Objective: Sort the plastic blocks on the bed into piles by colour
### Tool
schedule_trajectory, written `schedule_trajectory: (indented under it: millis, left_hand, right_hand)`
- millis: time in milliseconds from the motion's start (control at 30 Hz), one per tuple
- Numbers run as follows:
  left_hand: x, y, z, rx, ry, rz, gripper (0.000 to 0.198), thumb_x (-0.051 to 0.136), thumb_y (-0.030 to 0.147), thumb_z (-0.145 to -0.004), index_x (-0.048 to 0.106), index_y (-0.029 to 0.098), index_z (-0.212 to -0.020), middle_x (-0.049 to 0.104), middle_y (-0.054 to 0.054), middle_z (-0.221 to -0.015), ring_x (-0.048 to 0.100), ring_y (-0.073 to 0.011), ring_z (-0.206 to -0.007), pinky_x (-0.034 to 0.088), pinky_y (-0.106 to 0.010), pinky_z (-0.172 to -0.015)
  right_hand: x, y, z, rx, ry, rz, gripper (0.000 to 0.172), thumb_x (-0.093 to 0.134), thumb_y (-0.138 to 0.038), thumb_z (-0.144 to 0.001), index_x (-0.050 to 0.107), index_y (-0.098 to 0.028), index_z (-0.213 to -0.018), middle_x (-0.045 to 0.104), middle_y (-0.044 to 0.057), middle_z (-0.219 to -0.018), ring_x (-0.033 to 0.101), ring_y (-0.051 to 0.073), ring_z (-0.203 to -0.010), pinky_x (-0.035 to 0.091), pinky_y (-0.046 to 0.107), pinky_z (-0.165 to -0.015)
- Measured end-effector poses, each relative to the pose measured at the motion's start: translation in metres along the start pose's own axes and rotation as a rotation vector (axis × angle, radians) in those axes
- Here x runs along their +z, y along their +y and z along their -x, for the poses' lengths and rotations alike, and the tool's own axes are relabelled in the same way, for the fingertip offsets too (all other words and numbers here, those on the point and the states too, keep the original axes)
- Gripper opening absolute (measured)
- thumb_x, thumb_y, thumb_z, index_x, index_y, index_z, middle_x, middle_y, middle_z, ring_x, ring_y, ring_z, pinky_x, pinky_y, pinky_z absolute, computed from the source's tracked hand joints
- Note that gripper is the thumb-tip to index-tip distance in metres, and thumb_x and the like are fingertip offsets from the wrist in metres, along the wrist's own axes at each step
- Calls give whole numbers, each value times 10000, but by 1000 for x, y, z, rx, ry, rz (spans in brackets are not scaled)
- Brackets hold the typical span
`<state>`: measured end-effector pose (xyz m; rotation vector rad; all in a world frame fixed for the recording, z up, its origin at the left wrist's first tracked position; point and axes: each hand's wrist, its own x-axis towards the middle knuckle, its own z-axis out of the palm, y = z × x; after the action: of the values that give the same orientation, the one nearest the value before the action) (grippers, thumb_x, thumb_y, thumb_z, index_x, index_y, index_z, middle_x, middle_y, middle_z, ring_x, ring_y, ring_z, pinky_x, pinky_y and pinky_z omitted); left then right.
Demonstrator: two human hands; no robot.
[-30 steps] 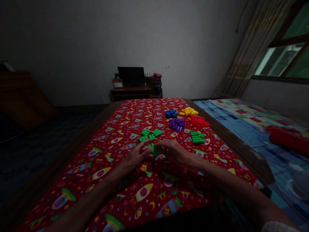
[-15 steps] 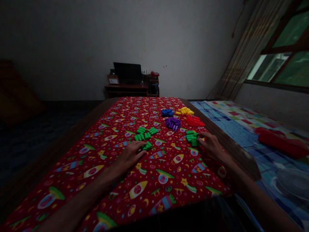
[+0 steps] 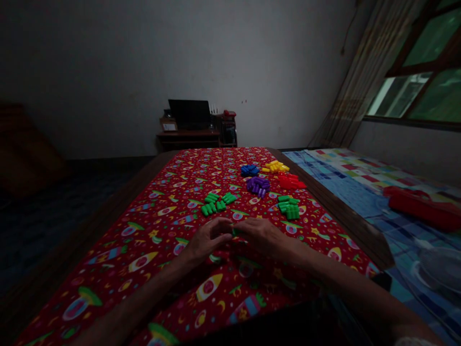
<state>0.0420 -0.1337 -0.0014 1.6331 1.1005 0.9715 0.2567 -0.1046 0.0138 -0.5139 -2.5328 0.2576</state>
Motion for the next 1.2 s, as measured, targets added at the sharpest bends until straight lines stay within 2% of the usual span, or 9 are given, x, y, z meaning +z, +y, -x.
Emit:
schedule_trajectory:
  millis: [100, 233, 333, 433, 567, 733, 867, 1033, 1200]
  left_hand:
    - [-11, -3, -2, 98, 116, -245, 328, 540, 453, -854, 602, 207, -1061, 699, -88, -1078, 678, -248, -968, 576, -392, -814]
    - [-39, -22, -14, 311, 327, -707, 341, 481, 378, -880, 611, 188, -1130, 611, -124, -1250, 538, -290, -1207, 411, -490, -1057]
    - [-54, -43, -25, 310, 365, -822, 379, 473, 353, -874, 582, 182, -1193, 566, -139, -1298, 508, -299, -1229, 406, -510, -1052]
    - [-59, -53, -28, 328, 317, -858, 317, 466, 322, -883, 604, 202, -1142, 583, -122, -1239, 551, -280, -1157, 457, -487, -997]
    - [-58, -47, -27, 364, 322, -843, 215, 505, 284, -857, 613, 198, -1021, 605, -93, -1065, 596, -245, -1019, 511, -429, -909]
    - [-55, -33, -28, 262, 406, -725, 226, 587, 301, -755, 591, 195, -954, 624, -74, -978, 632, -231, -875, 551, -392, -796]
    - [-44, -20, -27, 153, 404, -432, 334, 632, 408, -727, 570, 190, -973, 665, -78, -980, 665, -236, -875, 554, -402, -804]
    - [-20, -3, -18, 35, 165, 13, 453, 691, 509, -684, 554, 195, -982, 705, -85, -996, 672, -263, -968, 552, -400, -827]
    - [-17, 0, -10, -73, 148, 133, 513, 688, 560, -692, 560, 188, -1020, 709, -76, -910, 695, -246, -821, 579, -365, -684]
  right_hand:
    - [-23, 19, 13, 183, 101, 57, 198, 510, -201, -925, 676, -200, -1032, 726, 48, -868, 648, 134, -691, 467, 216, -634]
    - [-73, 53, 46, 638, 234, 420, 230, 523, -249, -900, 708, -182, -1017, 739, 92, -868, 669, 194, -695, 453, 267, -639]
    - [-95, 73, 66, 950, 150, 691, 265, 494, -274, -903, 719, -176, -1005, 737, 127, -872, 681, 237, -754, 433, 291, -643]
    - [-94, 78, 71, 1035, -19, 745, 298, 450, -286, -929, 722, -171, -970, 734, 136, -890, 684, 235, -806, 417, 279, -645]
    - [-88, 66, 59, 1024, -145, 740, 401, 366, -348, -974, 719, -159, -963, 730, 149, -906, 686, 240, -820, 408, 276, -640]
    - [-94, 50, 36, 985, -74, 806, 410, 356, -345, -971, 717, -156, -930, 725, 160, -853, 684, 237, -754, 395, 270, -618]
    - [-71, 35, 8, 598, 4, 548, 330, 388, -273, -967, 699, -161, -977, 718, 111, -793, 657, 185, -690, 413, 256, -620]
    - [-8, 9, -27, -43, 9, 152, 354, 501, -255, -944, 523, -199, -1293, 647, 115, -1168, 617, 165, -954, 470, 257, -767]
    - [-7, 20, -32, 52, -38, 254, 192, 488, -154, -929, 647, -170, -1036, 703, 65, -849, 622, 137, -737, 426, 215, -640]
